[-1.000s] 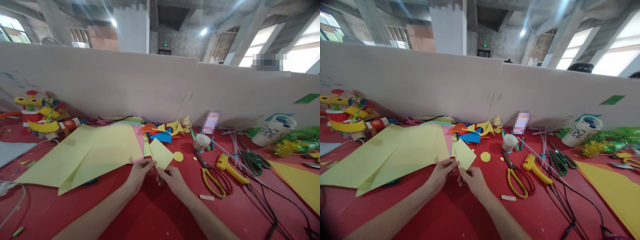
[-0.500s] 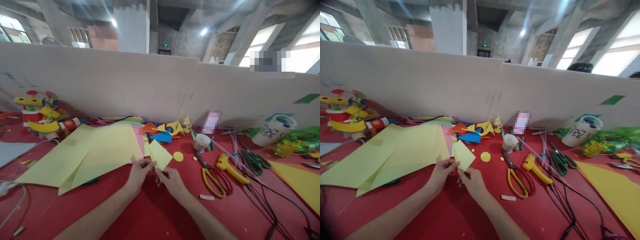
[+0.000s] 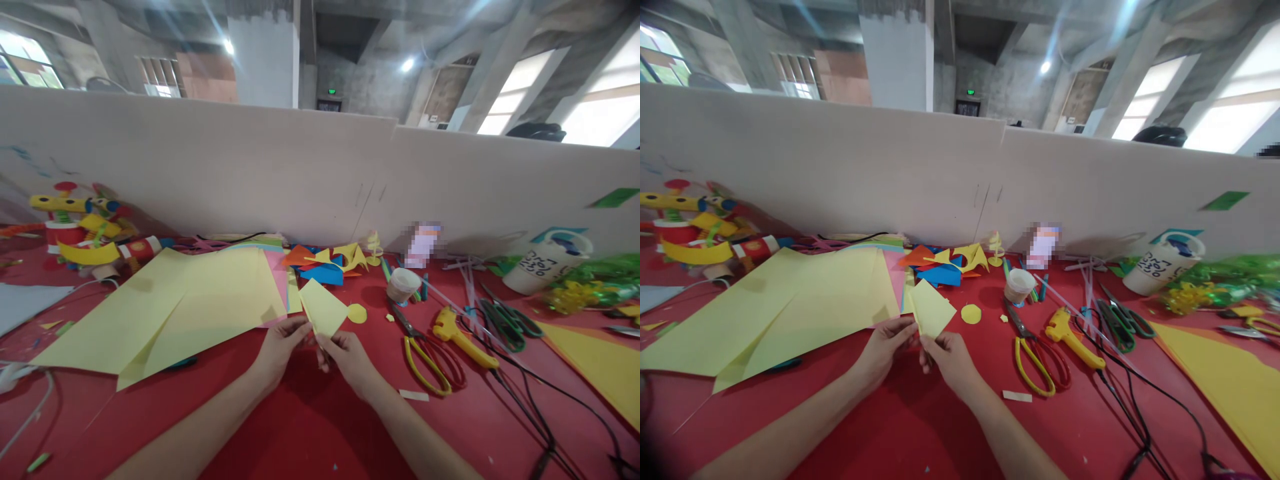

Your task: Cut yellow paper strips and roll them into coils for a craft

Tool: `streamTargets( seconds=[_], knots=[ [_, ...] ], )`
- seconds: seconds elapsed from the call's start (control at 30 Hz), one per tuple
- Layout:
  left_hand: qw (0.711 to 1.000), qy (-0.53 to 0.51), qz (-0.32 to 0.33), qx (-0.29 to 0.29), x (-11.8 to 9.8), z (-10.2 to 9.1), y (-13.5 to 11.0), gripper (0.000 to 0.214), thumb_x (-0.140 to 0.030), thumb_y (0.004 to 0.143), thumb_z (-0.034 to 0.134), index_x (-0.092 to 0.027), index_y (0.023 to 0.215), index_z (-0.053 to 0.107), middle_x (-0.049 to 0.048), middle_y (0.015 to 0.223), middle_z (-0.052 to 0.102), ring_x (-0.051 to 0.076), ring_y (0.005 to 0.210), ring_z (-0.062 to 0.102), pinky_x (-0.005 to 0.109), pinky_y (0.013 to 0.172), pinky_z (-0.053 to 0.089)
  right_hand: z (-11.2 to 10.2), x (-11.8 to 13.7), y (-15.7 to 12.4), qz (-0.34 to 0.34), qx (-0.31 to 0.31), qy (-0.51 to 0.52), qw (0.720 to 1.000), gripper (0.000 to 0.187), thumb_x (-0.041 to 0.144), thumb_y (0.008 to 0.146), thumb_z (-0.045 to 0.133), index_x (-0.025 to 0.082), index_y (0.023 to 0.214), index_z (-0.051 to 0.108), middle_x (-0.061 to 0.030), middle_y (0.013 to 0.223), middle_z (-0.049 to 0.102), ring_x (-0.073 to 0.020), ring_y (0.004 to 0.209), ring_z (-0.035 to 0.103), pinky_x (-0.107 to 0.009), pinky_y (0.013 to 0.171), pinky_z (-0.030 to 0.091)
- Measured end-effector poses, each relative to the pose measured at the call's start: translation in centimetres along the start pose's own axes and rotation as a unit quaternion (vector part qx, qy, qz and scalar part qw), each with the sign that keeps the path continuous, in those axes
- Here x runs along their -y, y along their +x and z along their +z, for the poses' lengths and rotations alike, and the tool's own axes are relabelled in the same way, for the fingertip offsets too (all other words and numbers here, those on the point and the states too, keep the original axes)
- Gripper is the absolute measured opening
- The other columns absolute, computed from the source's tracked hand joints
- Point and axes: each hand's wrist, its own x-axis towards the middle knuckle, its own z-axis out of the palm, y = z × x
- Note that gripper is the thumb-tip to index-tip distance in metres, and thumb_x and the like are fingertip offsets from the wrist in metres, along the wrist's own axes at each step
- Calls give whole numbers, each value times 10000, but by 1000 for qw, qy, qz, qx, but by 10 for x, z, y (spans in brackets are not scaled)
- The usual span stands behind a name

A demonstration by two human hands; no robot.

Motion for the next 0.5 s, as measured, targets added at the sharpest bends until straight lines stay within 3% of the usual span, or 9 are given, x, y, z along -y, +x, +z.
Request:
streamTargets(
  seconds=[0.1, 0.2, 0.33, 0.5],
  knots=[
    [1000, -13, -19, 15, 0, 0, 0, 233, -359, 689, 650, -127, 679, 644, -20, 511, 514, 86, 497, 427, 204, 510, 351, -1, 1, -1, 13, 14, 24, 1000, 412, 524, 701, 571, 118, 692, 641, 35, 458, 507, -58, 373, 414, -197, 432, 341],
    [999, -10, -28, 12, 1, -1, 1, 226, -357, 683, 656, -133, 671, 638, -24, 514, 500, 83, 500, 414, 196, 509, 341, 0, 0, 0, 11, 11, 15, 1000, 431, 541, 694, 566, 116, 655, 630, 29, 451, 515, -58, 363, 419, -194, 422, 341],
    [1000, 6, -9, -5, 5, -4, 3, 213, -345, 681, 660, -134, 664, 638, -40, 497, 466, 69, 464, 361, 187, 472, 309, 3, -4, 1, 2, -23, -23, 999, 451, 568, 661, 574, 133, 544, 564, 2, 447, 549, -90, 386, 485, -205, 428, 378],
    [999, 34, -1, -18, 5, -5, 4, 218, -349, 659, 674, -133, 654, 642, -26, 521, 509, 69, 455, 362, 186, 452, 300, 4, -8, 2, -12, -68, -46, 997, 427, 572, 640, 588, 147, 595, 569, -16, 473, 589, -139, 428, 546, -239, 454, 429]
  ],
)
